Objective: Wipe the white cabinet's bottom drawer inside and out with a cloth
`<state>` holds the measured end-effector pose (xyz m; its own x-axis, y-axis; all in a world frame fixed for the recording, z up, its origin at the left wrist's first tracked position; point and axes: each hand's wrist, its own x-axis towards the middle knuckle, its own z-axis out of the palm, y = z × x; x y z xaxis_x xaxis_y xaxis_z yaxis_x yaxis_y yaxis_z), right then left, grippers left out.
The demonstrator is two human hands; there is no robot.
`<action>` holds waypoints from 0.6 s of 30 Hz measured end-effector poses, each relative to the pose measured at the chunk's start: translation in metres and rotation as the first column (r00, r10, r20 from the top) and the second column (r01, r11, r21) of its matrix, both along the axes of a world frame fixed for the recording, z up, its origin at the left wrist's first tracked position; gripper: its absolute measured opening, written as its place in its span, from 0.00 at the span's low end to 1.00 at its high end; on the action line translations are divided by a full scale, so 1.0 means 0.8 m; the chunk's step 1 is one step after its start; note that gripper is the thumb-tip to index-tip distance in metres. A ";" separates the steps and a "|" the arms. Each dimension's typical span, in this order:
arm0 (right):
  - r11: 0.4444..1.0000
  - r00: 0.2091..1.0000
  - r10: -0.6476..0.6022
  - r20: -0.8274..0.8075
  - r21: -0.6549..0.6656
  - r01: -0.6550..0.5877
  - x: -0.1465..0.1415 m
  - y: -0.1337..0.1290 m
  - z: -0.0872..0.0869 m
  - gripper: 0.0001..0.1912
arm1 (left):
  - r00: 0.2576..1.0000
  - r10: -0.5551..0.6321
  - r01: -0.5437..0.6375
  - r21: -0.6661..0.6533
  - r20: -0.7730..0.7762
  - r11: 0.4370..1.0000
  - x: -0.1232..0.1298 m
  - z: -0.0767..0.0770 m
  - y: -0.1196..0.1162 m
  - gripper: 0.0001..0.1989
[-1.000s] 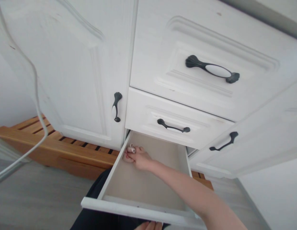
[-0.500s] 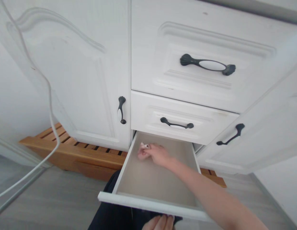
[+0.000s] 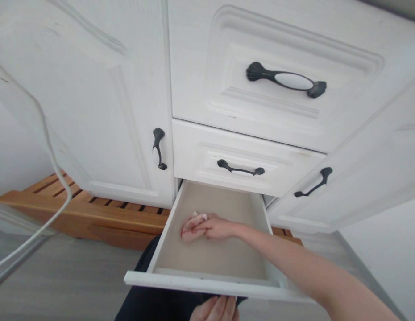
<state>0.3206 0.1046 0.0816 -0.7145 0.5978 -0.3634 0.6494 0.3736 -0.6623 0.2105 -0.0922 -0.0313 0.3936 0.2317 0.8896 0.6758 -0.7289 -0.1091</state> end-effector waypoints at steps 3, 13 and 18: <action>0.965 0.983 0.170 -0.064 -0.191 -0.179 0.006 -0.053 -0.001 0.12 | 1.000 -0.003 0.003 0.015 -0.005 1.000 -0.001 0.003 0.000 0.04; 0.950 0.921 -0.261 0.289 0.245 0.192 0.062 0.001 0.057 0.19 | 1.000 -0.015 0.015 0.002 0.013 1.000 -0.001 0.023 0.002 0.08; 0.771 0.726 -0.575 0.377 0.546 0.328 0.118 0.034 0.045 0.29 | 0.992 0.056 -0.051 -0.052 0.116 0.997 0.011 0.013 -0.007 0.09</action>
<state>0.4150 0.1318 0.1177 -0.1033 0.9712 -0.2146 0.9943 0.0954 -0.0470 0.2192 -0.0976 -0.0211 0.2730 0.2941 0.9160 0.7201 -0.6938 0.0081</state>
